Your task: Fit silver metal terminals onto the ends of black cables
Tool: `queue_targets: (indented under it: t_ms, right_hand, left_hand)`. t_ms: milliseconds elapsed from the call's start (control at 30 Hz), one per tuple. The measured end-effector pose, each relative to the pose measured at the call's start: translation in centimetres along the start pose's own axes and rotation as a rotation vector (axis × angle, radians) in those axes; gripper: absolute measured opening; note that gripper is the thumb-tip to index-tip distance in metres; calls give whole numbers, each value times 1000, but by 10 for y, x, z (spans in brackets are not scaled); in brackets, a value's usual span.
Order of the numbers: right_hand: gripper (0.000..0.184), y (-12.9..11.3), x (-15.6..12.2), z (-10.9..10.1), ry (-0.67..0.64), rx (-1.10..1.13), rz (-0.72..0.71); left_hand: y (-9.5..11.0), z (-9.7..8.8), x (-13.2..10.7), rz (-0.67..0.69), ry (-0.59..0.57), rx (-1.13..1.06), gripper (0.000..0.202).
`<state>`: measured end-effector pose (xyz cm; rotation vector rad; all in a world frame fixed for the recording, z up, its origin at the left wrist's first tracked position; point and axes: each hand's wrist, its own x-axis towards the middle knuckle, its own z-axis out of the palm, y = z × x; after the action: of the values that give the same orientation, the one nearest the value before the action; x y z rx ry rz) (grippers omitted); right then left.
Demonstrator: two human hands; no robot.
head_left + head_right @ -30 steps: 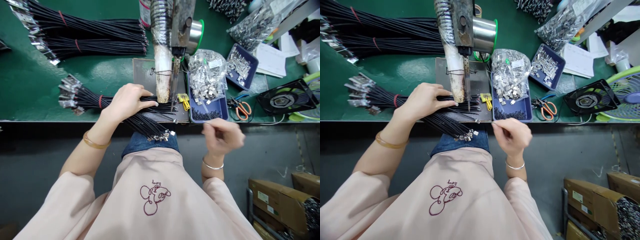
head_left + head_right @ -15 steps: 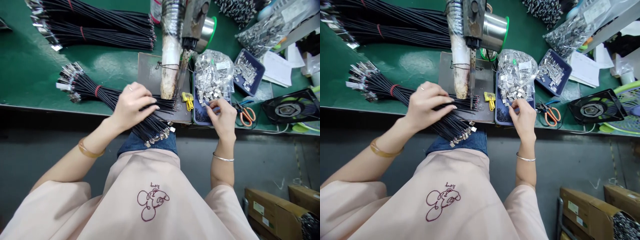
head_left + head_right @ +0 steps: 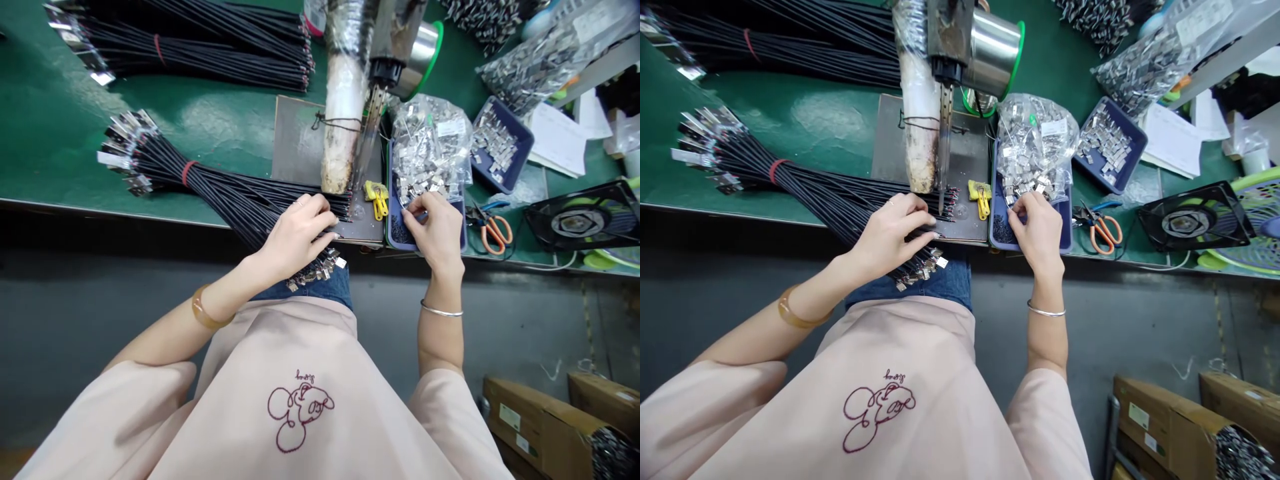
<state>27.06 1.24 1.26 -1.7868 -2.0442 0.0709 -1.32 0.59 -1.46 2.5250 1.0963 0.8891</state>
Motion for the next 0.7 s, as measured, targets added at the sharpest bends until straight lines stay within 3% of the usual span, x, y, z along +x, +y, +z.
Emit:
queue_targets:
  t_ms: [100,200,300,367,500,700]
  right_hand:
    - [15,-2,-3,1,112,103,6]
    - [19,-14,-15,2,263,376,60]
    - [24,-37,-31,4,274,725,85]
    - [23,-58,-42,9,268,838,108]
    - [13,-92,-54,24,344,782,129]
    - [11,-105,-55,36,410,621,-90]
  left_hand:
    - [2,-3,3,-5,-41,-92,17]
    - [3,-10,5,-118,-22,-346,11]
    - [4,-17,8,-244,-33,-593,11]
    - [5,-19,11,-288,-53,-684,11]
    - [6,-20,13,-338,-49,-719,10]
    - [9,-24,14,-393,-96,-795,15]
